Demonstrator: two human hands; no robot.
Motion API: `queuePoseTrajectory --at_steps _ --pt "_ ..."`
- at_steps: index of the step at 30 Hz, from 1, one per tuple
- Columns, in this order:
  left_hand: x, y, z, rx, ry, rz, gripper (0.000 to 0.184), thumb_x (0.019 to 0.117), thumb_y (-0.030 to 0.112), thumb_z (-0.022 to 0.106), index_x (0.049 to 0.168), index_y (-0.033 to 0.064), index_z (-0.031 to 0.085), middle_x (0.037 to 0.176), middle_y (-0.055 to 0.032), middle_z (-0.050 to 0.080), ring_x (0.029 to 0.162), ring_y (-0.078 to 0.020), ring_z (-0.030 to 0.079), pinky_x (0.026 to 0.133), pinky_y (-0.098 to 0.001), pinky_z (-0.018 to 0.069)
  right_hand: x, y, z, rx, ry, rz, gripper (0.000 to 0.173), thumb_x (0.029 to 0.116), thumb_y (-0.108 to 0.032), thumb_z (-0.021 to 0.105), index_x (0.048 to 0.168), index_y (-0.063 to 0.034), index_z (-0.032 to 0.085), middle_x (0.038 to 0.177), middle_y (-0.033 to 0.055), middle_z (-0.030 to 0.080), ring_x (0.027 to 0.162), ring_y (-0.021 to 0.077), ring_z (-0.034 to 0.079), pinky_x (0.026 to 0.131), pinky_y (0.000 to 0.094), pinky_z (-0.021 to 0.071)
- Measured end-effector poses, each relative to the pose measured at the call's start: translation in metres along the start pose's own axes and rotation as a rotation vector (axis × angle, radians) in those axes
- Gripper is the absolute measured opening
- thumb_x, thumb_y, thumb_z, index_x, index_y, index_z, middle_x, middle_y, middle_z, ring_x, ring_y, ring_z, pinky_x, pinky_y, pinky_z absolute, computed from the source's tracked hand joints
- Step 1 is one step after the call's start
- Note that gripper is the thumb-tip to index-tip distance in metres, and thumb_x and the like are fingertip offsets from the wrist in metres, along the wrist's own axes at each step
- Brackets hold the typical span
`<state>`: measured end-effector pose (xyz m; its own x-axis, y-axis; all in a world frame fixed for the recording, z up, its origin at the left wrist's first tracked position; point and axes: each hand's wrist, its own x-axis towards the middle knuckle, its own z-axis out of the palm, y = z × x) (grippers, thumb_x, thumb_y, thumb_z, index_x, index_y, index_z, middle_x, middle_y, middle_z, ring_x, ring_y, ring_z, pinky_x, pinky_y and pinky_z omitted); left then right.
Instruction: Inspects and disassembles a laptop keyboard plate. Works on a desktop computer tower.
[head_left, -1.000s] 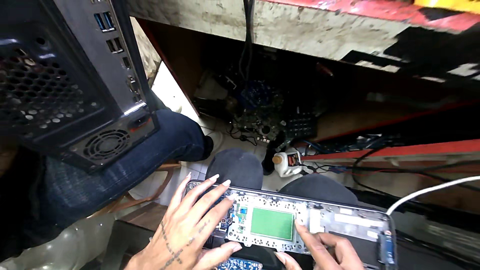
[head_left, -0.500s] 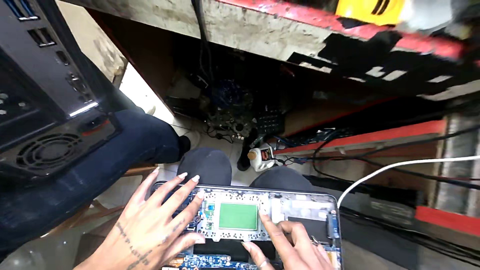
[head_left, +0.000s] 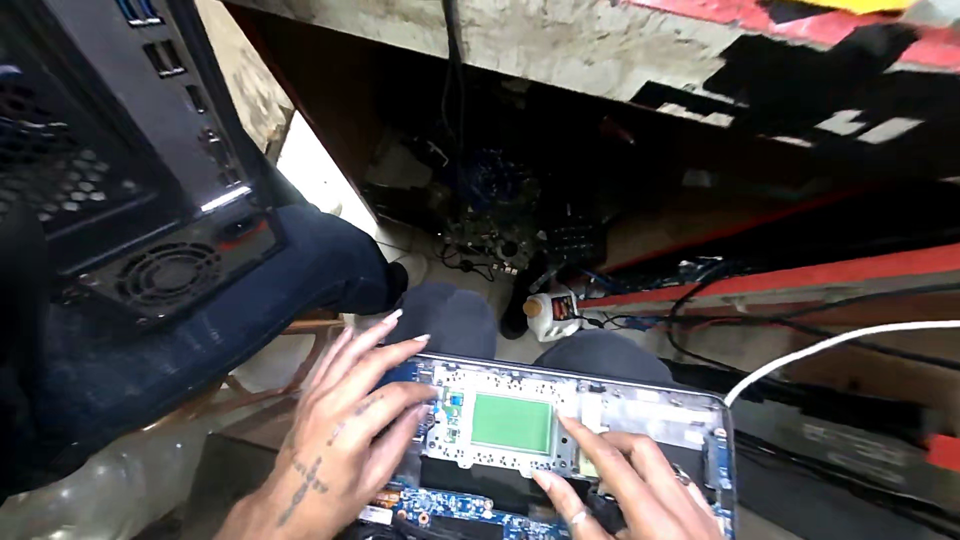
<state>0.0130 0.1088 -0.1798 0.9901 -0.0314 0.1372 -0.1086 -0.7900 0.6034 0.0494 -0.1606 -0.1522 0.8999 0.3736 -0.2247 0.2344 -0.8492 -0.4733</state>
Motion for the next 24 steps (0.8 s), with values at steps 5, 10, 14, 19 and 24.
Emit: queuePoseTrajectory --at_steps 5,10,14,19,24 --pt "0.005 0.01 0.004 -0.003 0.01 -0.007 0.014 0.0953 0.022 0.067 0.095 0.0159 0.08 0.136 -0.0054 0.066 0.146 -0.0289 0.043 0.122 -0.0489 0.0353 0.003 -0.005 -0.001 0.068 0.023 -0.026 0.045 0.0921 -0.032 0.075 0.125 -0.0008 0.073 0.098 0.0211 0.067 0.076 0.0291 0.063 0.067 0.0438 0.0506" --pt "0.002 0.008 0.003 -0.052 -0.007 -0.046 0.017 0.0927 0.018 0.061 0.092 0.0159 0.078 0.142 -0.0041 0.062 0.15 -0.0283 0.038 0.125 -0.0524 0.0288 0.006 -0.022 0.002 0.204 0.05 -0.075 0.036 0.0948 -0.023 0.073 0.119 0.0044 0.072 0.089 0.0171 0.069 0.07 0.0205 0.063 0.062 0.0313 0.0519" --pt "0.0 0.011 0.004 -0.006 -0.025 -0.018 0.015 0.0943 0.026 0.066 0.094 0.0184 0.078 0.143 -0.0037 0.061 0.15 -0.0285 0.037 0.125 -0.0572 0.0241 0.013 -0.034 0.009 0.242 -0.003 -0.095 0.03 0.095 -0.017 0.071 0.116 0.0045 0.073 0.087 0.0136 0.072 0.068 0.0185 0.064 0.06 0.0306 0.0527" --pt "0.005 0.007 0.008 0.013 -0.028 0.04 0.016 0.0973 0.024 0.064 0.091 0.0179 0.078 0.142 -0.0029 0.062 0.15 -0.0281 0.038 0.125 -0.061 0.0215 0.019 -0.041 0.012 0.225 -0.002 -0.114 0.023 0.0965 -0.017 0.067 0.11 0.0007 0.075 0.084 0.0101 0.072 0.069 0.0179 0.065 0.062 0.0317 0.0531" --pt "0.005 0.005 0.008 0.004 -0.044 0.058 0.016 0.0967 0.023 0.065 0.09 0.0177 0.078 0.141 -0.002 0.063 0.149 -0.0273 0.04 0.124 -0.0633 0.0214 0.022 -0.043 0.019 0.201 -0.008 -0.131 0.02 0.0964 -0.019 0.068 0.105 -0.0034 0.076 0.088 0.0086 0.073 0.078 0.0176 0.069 0.071 0.0326 0.0559"
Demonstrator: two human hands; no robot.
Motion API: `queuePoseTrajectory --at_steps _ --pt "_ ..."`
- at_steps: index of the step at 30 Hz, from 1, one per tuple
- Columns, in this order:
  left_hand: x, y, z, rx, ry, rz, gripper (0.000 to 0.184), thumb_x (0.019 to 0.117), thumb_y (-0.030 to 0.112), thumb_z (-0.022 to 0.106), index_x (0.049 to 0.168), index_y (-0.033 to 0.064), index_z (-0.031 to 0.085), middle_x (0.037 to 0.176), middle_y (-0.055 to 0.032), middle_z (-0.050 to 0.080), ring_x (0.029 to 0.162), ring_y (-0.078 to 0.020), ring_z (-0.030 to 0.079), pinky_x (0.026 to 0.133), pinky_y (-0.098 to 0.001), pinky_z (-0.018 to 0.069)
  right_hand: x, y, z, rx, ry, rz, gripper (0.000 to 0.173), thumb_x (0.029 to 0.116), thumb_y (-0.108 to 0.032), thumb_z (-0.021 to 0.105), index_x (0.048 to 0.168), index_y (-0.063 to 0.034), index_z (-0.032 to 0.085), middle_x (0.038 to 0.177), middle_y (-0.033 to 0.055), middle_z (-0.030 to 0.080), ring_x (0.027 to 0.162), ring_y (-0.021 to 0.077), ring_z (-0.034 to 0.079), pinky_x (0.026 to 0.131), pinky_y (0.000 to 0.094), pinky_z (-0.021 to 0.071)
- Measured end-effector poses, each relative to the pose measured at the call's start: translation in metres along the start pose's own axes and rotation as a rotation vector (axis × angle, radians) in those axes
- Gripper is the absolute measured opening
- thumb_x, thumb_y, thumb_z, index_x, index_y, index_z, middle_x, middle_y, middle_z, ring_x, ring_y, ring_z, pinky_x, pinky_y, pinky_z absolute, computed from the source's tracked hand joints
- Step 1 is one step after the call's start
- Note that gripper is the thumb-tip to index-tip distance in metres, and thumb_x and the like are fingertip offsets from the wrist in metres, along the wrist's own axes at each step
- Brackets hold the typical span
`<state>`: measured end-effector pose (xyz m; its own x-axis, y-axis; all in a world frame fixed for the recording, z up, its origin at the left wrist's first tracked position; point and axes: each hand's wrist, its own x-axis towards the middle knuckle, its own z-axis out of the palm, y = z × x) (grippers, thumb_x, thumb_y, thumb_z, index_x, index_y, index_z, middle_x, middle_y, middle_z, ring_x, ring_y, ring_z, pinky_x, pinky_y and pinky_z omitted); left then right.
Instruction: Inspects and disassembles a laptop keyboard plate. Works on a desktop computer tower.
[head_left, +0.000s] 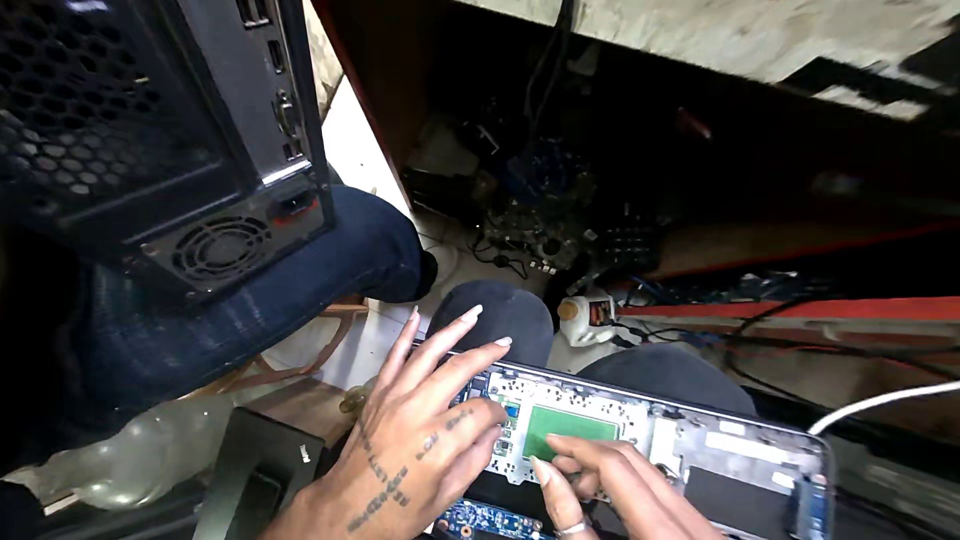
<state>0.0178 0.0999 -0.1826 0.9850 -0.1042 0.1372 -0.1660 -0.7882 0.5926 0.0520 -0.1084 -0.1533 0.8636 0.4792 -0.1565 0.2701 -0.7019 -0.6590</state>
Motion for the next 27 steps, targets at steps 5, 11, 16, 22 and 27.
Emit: queuePoseTrajectory --at_steps 5,11,16,22,27 --pt "-0.001 0.0 0.003 -0.021 0.009 -0.019 0.015 0.0956 0.022 0.065 0.088 0.0177 0.078 0.14 -0.0019 0.064 0.149 -0.028 0.039 0.124 -0.0627 0.0209 0.005 -0.002 0.006 -0.025 -0.007 -0.002 0.019 0.0966 -0.021 0.067 0.103 -0.0061 0.076 0.091 0.0077 0.074 0.08 0.0186 0.069 0.071 0.0353 0.055" --pt "0.001 0.002 0.005 -0.033 -0.003 -0.067 0.015 0.0947 0.024 0.067 0.088 0.0206 0.08 0.141 -0.0009 0.064 0.15 -0.0278 0.038 0.125 -0.0626 0.0194 0.014 -0.007 0.009 0.012 0.018 0.022 0.018 0.0976 -0.019 0.063 0.101 -0.0066 0.075 0.089 0.0038 0.074 0.079 0.0146 0.068 0.073 0.037 0.0527" --pt "0.002 0.004 0.003 -0.065 -0.01 -0.099 0.014 0.0933 0.024 0.068 0.087 0.0215 0.081 0.14 0.0002 0.064 0.15 -0.0285 0.037 0.126 -0.0623 0.0166 0.018 -0.013 0.007 0.072 -0.061 0.071 0.021 0.0981 -0.022 0.061 0.1 -0.0068 0.076 0.082 0.0008 0.072 0.068 0.0115 0.062 0.065 0.0346 0.048" --pt "0.001 0.003 0.005 -0.093 0.017 -0.073 0.014 0.0942 0.023 0.068 0.088 0.0207 0.08 0.139 0.0002 0.065 0.151 -0.0296 0.036 0.125 -0.0639 0.0155 0.023 -0.02 0.003 0.038 -0.14 0.133 0.023 0.0975 -0.024 0.06 0.099 -0.0074 0.076 0.079 -0.0004 0.072 0.066 0.0114 0.065 0.06 0.0344 0.0507" --pt "0.0 0.002 0.006 -0.094 0.029 -0.054 0.014 0.0947 0.024 0.068 0.089 0.0185 0.08 0.138 -0.0011 0.065 0.15 -0.0297 0.037 0.125 -0.0647 0.0158 0.026 -0.019 0.002 0.048 -0.166 0.157 0.021 0.0972 -0.021 0.059 0.096 -0.0079 0.076 0.076 -0.0004 0.07 0.063 0.0113 0.064 0.058 0.0333 0.0505"
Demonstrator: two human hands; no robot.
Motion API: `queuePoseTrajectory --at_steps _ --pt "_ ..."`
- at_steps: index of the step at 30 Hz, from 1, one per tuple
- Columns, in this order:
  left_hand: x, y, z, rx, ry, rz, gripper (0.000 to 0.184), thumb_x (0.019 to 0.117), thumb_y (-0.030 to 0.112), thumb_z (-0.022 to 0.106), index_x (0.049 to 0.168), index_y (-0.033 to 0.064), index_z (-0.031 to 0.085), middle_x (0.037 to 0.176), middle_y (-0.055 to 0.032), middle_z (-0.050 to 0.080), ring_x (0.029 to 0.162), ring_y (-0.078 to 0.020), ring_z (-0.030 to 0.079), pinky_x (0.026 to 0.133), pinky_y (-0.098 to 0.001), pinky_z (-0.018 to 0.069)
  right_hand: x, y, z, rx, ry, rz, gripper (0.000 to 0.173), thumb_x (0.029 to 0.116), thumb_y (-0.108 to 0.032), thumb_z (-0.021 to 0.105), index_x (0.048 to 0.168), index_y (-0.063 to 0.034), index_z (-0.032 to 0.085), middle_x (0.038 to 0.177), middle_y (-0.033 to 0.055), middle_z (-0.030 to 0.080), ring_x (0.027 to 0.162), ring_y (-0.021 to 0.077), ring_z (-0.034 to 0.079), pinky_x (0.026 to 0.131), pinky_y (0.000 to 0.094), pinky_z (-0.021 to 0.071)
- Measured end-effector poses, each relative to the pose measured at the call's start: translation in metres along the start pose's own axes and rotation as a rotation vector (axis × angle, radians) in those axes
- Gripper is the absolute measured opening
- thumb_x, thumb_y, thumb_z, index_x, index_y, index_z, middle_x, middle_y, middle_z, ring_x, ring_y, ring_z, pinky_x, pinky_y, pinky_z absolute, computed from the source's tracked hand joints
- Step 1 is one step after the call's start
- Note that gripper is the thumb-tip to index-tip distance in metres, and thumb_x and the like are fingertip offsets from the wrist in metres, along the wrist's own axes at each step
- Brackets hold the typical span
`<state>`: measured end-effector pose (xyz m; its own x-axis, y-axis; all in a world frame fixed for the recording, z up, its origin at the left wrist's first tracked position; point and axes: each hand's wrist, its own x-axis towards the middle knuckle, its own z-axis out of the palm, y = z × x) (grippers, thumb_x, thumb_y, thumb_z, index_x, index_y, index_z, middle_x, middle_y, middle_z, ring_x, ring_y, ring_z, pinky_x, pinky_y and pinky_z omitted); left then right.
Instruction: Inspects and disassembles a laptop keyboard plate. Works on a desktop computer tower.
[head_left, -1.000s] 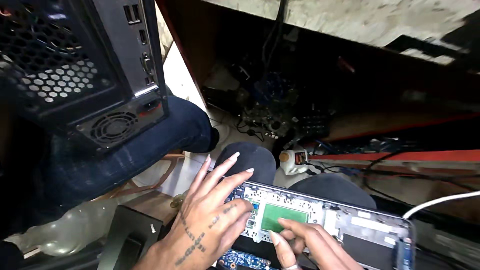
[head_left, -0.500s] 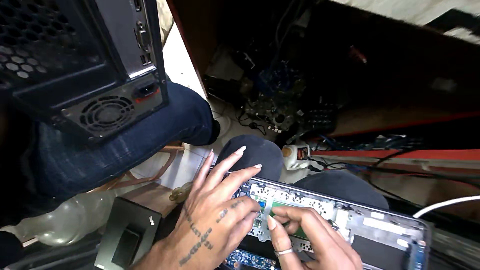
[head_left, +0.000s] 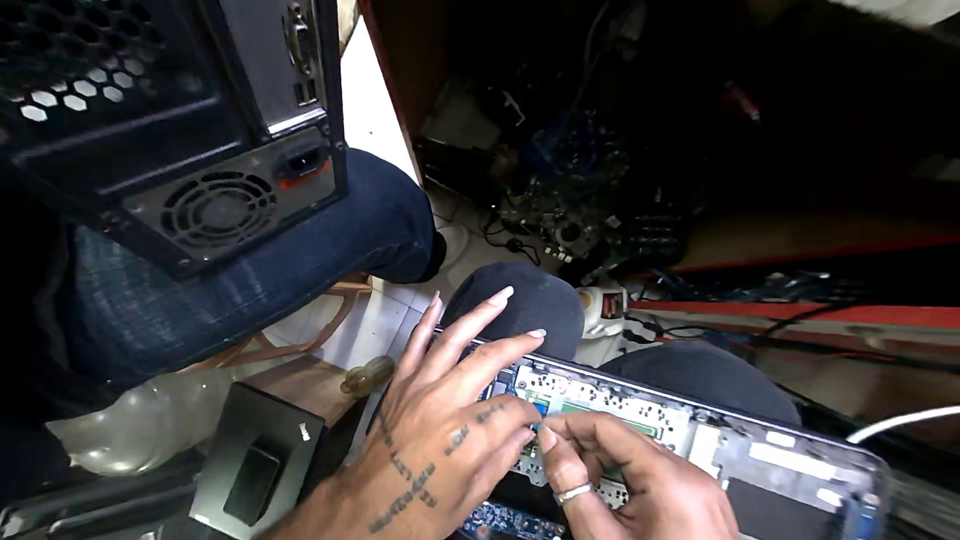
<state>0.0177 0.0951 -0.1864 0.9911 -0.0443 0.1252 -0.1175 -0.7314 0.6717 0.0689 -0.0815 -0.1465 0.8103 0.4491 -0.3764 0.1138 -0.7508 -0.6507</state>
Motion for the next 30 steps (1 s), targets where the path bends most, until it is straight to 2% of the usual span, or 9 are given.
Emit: queuePoseTrajectory --at_steps 14,19,25,30 --pt "-0.0015 -0.0009 -0.0019 0.046 -0.009 0.014 0.016 0.0962 0.024 0.067 0.089 0.0188 0.08 0.14 -0.0001 0.065 0.15 -0.0288 0.037 0.125 -0.0633 0.0175 0.0004 0.001 0.0024 -0.005 0.003 0.015 0.021 0.0979 -0.022 0.058 0.096 -0.0082 0.074 0.075 -0.001 0.069 0.062 0.0109 0.062 0.057 0.0327 0.0491" --pt "0.0003 -0.0002 -0.003 0.094 -0.004 0.036 0.016 0.0957 0.023 0.067 0.087 0.0187 0.079 0.14 -0.0013 0.065 0.149 -0.0299 0.04 0.124 -0.0644 0.0199 -0.0023 0.0042 0.0006 0.043 0.045 0.002 0.022 0.0982 -0.023 0.061 0.105 -0.0038 0.07 0.076 -0.0006 0.065 0.063 0.0087 0.059 0.055 0.0269 0.0486" --pt "0.0033 0.0007 -0.0049 0.111 -0.037 0.045 0.017 0.0959 0.024 0.066 0.086 0.0191 0.079 0.141 0.0001 0.064 0.149 -0.0283 0.038 0.123 -0.0649 0.0198 0.0003 0.0078 0.0076 0.012 0.107 -0.025 0.024 0.0961 -0.027 0.063 0.102 -0.0049 0.068 0.08 0.0 0.066 0.066 0.0109 0.059 0.06 0.0324 0.0471" --pt "0.0029 -0.0016 -0.0071 0.093 -0.039 0.037 0.016 0.0957 0.025 0.067 0.087 0.0194 0.08 0.141 -0.0002 0.063 0.149 -0.0288 0.039 0.123 -0.066 0.0196 0.001 0.0088 0.009 -0.004 0.112 -0.026 0.023 0.0953 -0.026 0.066 0.103 -0.0048 0.068 0.08 0.0003 0.065 0.064 0.0114 0.057 0.06 0.0321 0.0467"
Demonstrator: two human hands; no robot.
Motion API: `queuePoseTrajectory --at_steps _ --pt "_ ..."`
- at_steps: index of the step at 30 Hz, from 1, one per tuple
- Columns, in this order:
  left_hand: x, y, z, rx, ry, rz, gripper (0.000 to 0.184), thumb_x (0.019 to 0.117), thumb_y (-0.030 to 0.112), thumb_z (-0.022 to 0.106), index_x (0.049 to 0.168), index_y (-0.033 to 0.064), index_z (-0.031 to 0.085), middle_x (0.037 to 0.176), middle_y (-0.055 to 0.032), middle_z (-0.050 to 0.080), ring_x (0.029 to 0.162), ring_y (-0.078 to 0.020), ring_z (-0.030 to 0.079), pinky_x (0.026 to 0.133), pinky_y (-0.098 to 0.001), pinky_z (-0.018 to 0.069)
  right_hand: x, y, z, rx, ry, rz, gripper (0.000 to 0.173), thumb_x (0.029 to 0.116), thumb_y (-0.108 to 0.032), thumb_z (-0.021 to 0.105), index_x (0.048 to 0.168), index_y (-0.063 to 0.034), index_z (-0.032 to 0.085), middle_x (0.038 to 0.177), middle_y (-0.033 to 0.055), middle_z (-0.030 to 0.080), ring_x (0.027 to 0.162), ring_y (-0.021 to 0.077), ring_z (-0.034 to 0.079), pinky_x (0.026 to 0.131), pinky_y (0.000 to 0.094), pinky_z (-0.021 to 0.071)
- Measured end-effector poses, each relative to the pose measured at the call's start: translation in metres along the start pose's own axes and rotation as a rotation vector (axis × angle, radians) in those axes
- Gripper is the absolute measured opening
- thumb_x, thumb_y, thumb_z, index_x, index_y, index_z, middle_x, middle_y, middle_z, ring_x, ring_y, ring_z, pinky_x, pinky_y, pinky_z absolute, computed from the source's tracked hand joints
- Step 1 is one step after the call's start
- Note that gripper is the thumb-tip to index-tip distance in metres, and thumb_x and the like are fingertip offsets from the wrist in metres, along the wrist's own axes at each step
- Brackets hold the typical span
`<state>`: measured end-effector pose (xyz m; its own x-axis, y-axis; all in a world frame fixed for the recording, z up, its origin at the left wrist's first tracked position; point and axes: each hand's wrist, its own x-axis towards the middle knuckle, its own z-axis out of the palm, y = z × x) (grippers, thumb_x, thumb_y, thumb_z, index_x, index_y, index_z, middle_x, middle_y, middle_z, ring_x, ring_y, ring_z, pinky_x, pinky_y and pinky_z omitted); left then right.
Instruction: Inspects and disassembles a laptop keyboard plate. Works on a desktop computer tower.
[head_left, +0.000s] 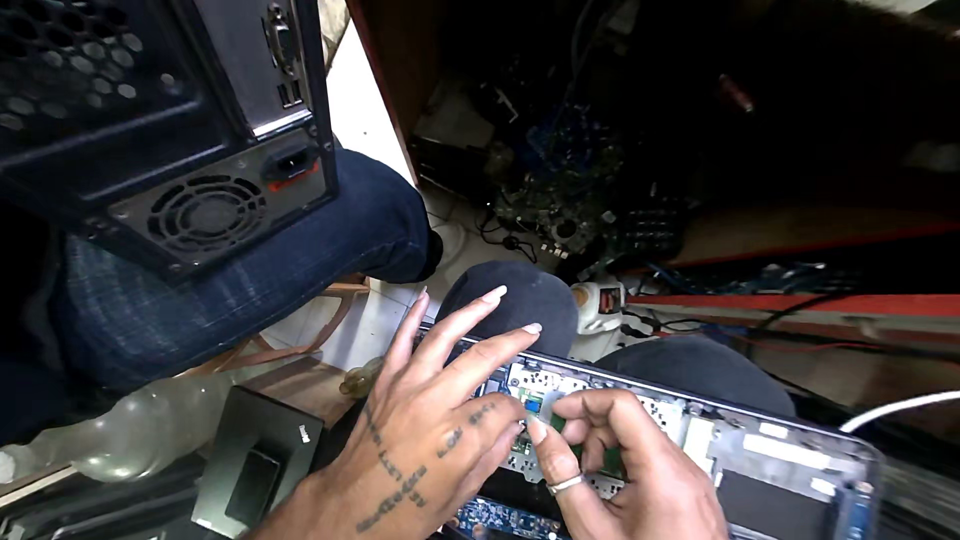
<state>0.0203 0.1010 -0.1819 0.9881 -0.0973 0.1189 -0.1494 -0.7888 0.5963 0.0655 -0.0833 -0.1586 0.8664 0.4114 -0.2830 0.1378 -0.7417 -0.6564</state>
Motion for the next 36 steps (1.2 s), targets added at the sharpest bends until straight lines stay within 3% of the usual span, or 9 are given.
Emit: queuePoseTrajectory --at_steps 7,19,27,30,36 --pt "0.0 0.0 -0.002 0.026 -0.02 0.011 0.017 0.0963 0.026 0.067 0.088 0.0204 0.08 0.143 0.0 0.063 0.149 -0.0283 0.039 0.122 -0.0682 0.0174 0.0 0.0 0.002 -0.038 0.026 0.0 0.029 0.0947 -0.028 0.069 0.107 -0.0018 0.065 0.08 0.0025 0.061 0.063 0.0129 0.053 0.057 0.0316 0.045" --pt "-0.006 0.002 0.002 0.086 0.027 0.103 0.015 0.0994 0.023 0.064 0.094 0.0183 0.077 0.138 -0.0018 0.066 0.146 -0.0287 0.044 0.12 -0.0698 0.0215 -0.001 -0.001 0.006 -0.071 0.07 0.003 0.031 0.093 -0.028 0.069 0.108 -0.0011 0.063 0.077 0.0012 0.058 0.061 0.0119 0.051 0.054 0.0296 0.043" --pt "-0.005 -0.001 0.001 0.108 0.0 0.147 0.014 0.0995 0.02 0.064 0.094 0.015 0.076 0.136 -0.0021 0.067 0.145 -0.0284 0.045 0.12 -0.0681 0.0238 -0.013 0.011 -0.004 0.061 0.132 -0.004 0.025 0.0958 -0.017 0.065 0.108 0.0041 0.061 0.083 0.0064 0.059 0.067 0.0069 0.053 0.058 0.0192 0.044" --pt "-0.004 -0.002 0.001 0.117 0.01 0.178 0.014 0.099 0.018 0.064 0.092 0.0134 0.075 0.131 -0.0034 0.07 0.142 -0.0293 0.049 0.119 -0.0678 0.0268 -0.016 0.013 -0.001 0.047 0.136 -0.006 0.025 0.0954 -0.018 0.065 0.108 0.0027 0.063 0.085 0.0071 0.061 0.069 0.0083 0.055 0.06 0.0211 0.0462" --pt "-0.001 -0.001 0.001 0.145 0.007 0.266 0.013 0.099 0.014 0.061 0.091 0.0097 0.071 0.12 -0.0088 0.073 0.131 -0.0296 0.06 0.114 -0.0606 0.0414 -0.016 0.015 0.004 0.017 0.164 -0.022 0.024 0.0947 -0.02 0.062 0.109 -0.0004 0.064 0.084 0.0039 0.062 0.068 0.0081 0.054 0.059 0.0225 0.045"
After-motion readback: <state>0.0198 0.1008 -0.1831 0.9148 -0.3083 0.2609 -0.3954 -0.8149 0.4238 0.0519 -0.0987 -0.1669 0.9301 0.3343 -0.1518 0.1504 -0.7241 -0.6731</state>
